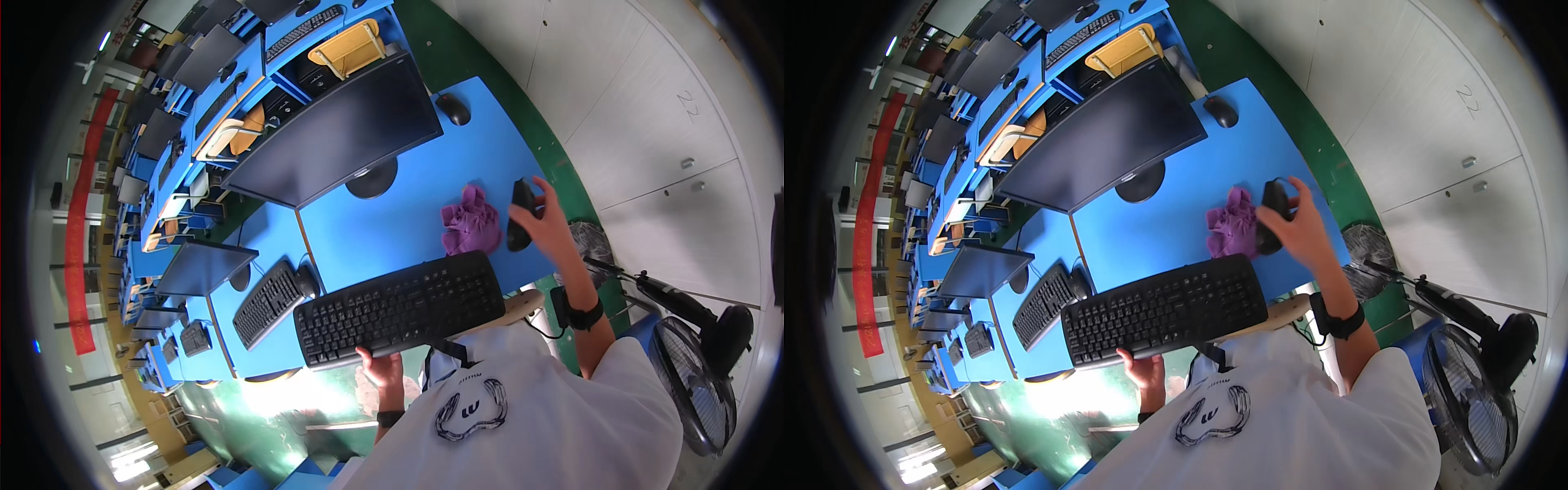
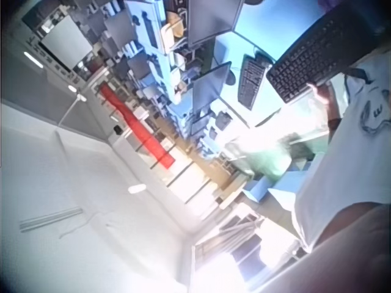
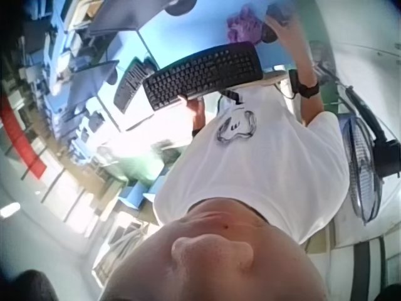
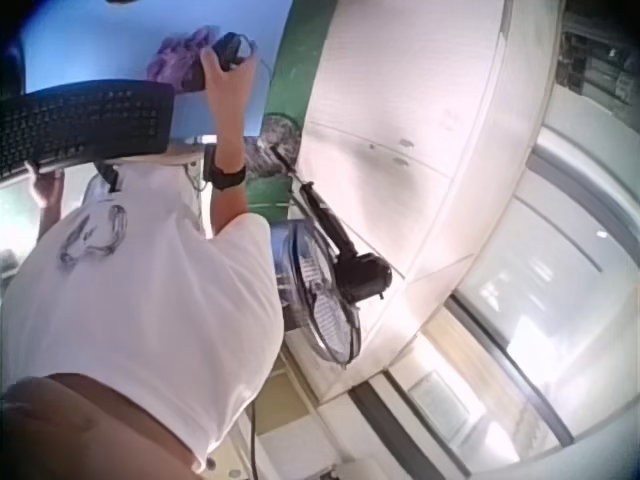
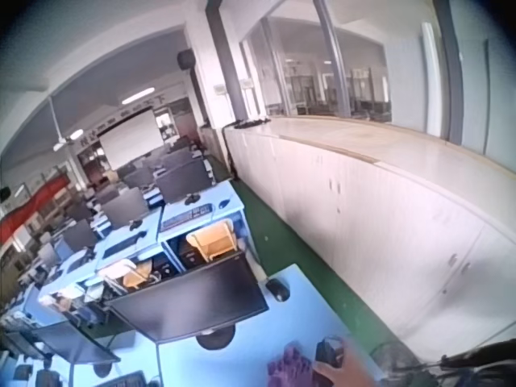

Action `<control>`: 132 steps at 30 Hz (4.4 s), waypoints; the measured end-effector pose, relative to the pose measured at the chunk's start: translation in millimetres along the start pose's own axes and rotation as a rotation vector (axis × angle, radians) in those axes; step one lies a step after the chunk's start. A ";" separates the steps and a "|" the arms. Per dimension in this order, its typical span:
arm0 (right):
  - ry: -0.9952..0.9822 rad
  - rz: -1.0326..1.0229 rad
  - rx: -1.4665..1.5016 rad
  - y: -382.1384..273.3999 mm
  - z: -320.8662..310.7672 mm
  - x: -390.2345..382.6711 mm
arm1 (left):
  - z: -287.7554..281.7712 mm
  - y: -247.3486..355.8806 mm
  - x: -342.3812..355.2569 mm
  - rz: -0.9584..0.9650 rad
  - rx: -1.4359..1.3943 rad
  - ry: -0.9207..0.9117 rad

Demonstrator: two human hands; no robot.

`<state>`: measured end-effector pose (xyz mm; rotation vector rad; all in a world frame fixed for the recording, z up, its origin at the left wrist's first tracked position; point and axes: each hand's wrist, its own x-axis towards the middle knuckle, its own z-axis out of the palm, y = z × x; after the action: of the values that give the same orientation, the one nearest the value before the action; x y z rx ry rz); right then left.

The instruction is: The person is wiping down a computer desk, mouse, and keyboard using a purple cloth in a computer lab.

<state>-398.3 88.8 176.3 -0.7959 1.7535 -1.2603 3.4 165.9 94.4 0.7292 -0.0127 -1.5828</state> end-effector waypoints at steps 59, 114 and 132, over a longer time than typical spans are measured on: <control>-0.145 0.369 -0.864 23.8 -28.2 -266.7 | -85.6 18.3 -55.2 -0.204 -0.140 -0.278; -0.519 -0.791 -0.984 150.2 136.5 99.4 | -114.1 -44.7 -81.0 -0.074 -0.242 0.229; -0.401 -1.006 -0.788 111.8 235.3 220.6 | -104.6 -50.3 -78.5 -0.071 -0.360 0.325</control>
<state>-297.2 -167.6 -25.2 -2.4048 1.4918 -0.7963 3.2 287.3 24.5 0.6970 0.5287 -1.4638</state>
